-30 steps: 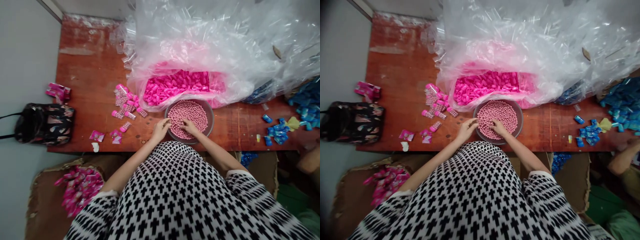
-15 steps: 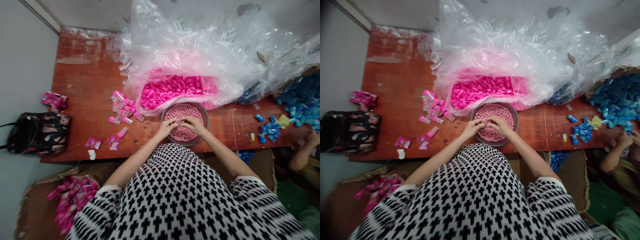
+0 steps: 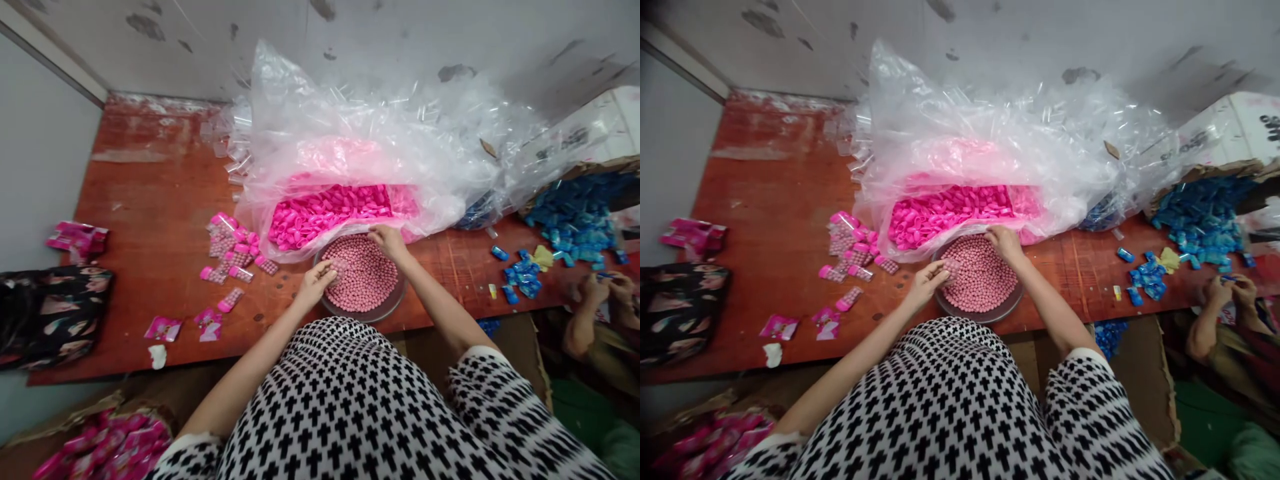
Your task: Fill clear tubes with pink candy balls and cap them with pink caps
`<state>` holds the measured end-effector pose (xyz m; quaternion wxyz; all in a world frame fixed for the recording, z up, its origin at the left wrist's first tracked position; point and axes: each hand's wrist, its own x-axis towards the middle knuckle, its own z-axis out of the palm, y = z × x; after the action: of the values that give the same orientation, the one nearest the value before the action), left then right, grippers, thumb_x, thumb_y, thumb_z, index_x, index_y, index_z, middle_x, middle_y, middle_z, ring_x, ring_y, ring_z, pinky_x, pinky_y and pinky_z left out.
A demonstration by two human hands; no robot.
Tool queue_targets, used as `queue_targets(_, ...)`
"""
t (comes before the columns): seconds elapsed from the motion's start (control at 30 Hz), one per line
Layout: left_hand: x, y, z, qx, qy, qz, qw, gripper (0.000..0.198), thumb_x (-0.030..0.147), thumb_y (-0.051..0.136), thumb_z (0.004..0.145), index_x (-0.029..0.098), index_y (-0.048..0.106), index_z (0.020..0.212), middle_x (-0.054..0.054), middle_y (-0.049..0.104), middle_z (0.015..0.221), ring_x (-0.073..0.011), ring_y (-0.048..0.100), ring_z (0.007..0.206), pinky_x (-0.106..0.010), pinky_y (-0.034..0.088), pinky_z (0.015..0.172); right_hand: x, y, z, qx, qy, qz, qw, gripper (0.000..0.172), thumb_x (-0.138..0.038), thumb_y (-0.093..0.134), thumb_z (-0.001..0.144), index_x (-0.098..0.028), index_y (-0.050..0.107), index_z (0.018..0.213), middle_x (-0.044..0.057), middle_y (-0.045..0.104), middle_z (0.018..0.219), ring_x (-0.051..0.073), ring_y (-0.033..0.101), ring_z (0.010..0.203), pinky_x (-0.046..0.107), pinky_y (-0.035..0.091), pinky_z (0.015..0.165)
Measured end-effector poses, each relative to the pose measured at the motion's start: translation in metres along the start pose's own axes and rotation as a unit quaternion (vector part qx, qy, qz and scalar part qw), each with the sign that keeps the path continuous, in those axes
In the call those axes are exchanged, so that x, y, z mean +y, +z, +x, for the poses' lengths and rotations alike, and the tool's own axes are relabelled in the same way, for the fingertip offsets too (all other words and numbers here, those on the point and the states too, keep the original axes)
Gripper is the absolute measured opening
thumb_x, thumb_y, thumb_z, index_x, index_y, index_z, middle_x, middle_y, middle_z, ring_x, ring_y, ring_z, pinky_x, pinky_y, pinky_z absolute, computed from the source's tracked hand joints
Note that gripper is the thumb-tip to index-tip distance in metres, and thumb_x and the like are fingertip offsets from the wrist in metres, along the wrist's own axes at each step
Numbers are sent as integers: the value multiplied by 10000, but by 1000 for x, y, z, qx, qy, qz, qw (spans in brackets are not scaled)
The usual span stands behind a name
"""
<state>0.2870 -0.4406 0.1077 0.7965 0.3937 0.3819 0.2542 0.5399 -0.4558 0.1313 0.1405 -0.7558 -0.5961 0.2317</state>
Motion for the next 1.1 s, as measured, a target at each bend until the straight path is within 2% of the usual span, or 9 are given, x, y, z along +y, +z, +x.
queue_targets(0.2, 6, 3, 1, 21, -14, -10, 1000, 471, 422, 735, 650, 158, 639, 1027, -51, 663, 927, -182, 643, 818, -411, 564, 810, 3, -17, 102, 123, 157, -116, 973, 370, -314, 401, 907, -101, 628, 1107, 177, 652, 1087, 282, 593, 1029, 388, 432, 889)
queue_targets(0.3, 7, 1, 4, 29, -26, -12, 999, 476, 446, 745, 631, 154, 652, 995, -42, 662, 887, -176, 644, 773, -405, 579, 773, 0, -12, 134, 111, 205, -138, 963, 419, -332, 376, 915, -56, 631, 1100, 205, 655, 1070, 281, 601, 1012, 363, 436, 870)
queue_targets(0.4, 11, -2, 7, 33, -30, -18, 999, 471, 450, 742, 637, 150, 649, 988, -41, 661, 900, -167, 645, 774, -398, 582, 776, 1, -12, 143, 90, 214, -142, 962, 380, -298, 437, 876, -57, 641, 1088, 200, 655, 1080, 274, 595, 1016, 351, 434, 872)
queue_targets(0.5, 16, -3, 13, 46, -22, -33, 998, 477, 438, 748, 637, 150, 637, 1000, -42, 663, 913, -163, 653, 774, -396, 581, 782, 10, -20, 128, 105, 183, -95, 973, 378, -259, 502, 807, -102, 632, 1126, 161, 663, 1080, 261, 592, 1009, 363, 434, 890)
queue_targets(0.6, 22, 1, 21, 47, -6, -49, 998, 457, 438, 747, 642, 154, 638, 983, -54, 673, 952, -165, 661, 794, -375, 578, 786, 16, -26, 93, 118, 126, 61, 983, 436, -279, 524, 778, -124, 598, 1179, 111, 673, 1028, 216, 618, 907, 357, 479, 843)
queue_targets(0.7, 29, 11, 30, 33, 24, -56, 998, 446, 451, 740, 649, 154, 639, 966, -72, 678, 1007, -180, 660, 857, -361, 570, 800, 9, -27, 50, 70, 105, 279, 952, 464, -345, 591, 741, -143, 598, 1158, 47, 676, 853, 157, 621, 685, 315, 526, 669)
queue_targets(0.8, 37, 25, 37, 22, 53, -68, 996, 447, 475, 726, 658, 166, 624, 964, -64, 677, 1025, -179, 656, 897, -350, 561, 817, -11, -23, 11, 8, 75, 404, 912, 413, -370, 674, 692, -181, 648, 1058, 7, 669, 788, 117, 600, 611, 273, 523, 608)
queue_targets(0.93, 42, 40, 35, 12, 72, -84, 994, 436, 483, 713, 670, 180, 604, 964, -47, 677, 1009, -163, 657, 882, -339, 558, 818, -41, -14, -26, -35, 35, 431, 901, 351, -390, 677, 721, -203, 674, 1018, 10, 691, 853, 119, 615, 656, 285, 537, 656)
queue_targets(1.1, 36, 48, 19, -3, 78, -72, 994, 396, 450, 713, 684, 160, 605, 930, -60, 685, 979, -166, 662, 835, -344, 556, 807, -61, -7, -49, 47, -50, 279, 958, 321, -365, 626, 792, -227, 656, 1080, 39, 679, 1076, 191, 624, 985, 338, 483, 900)
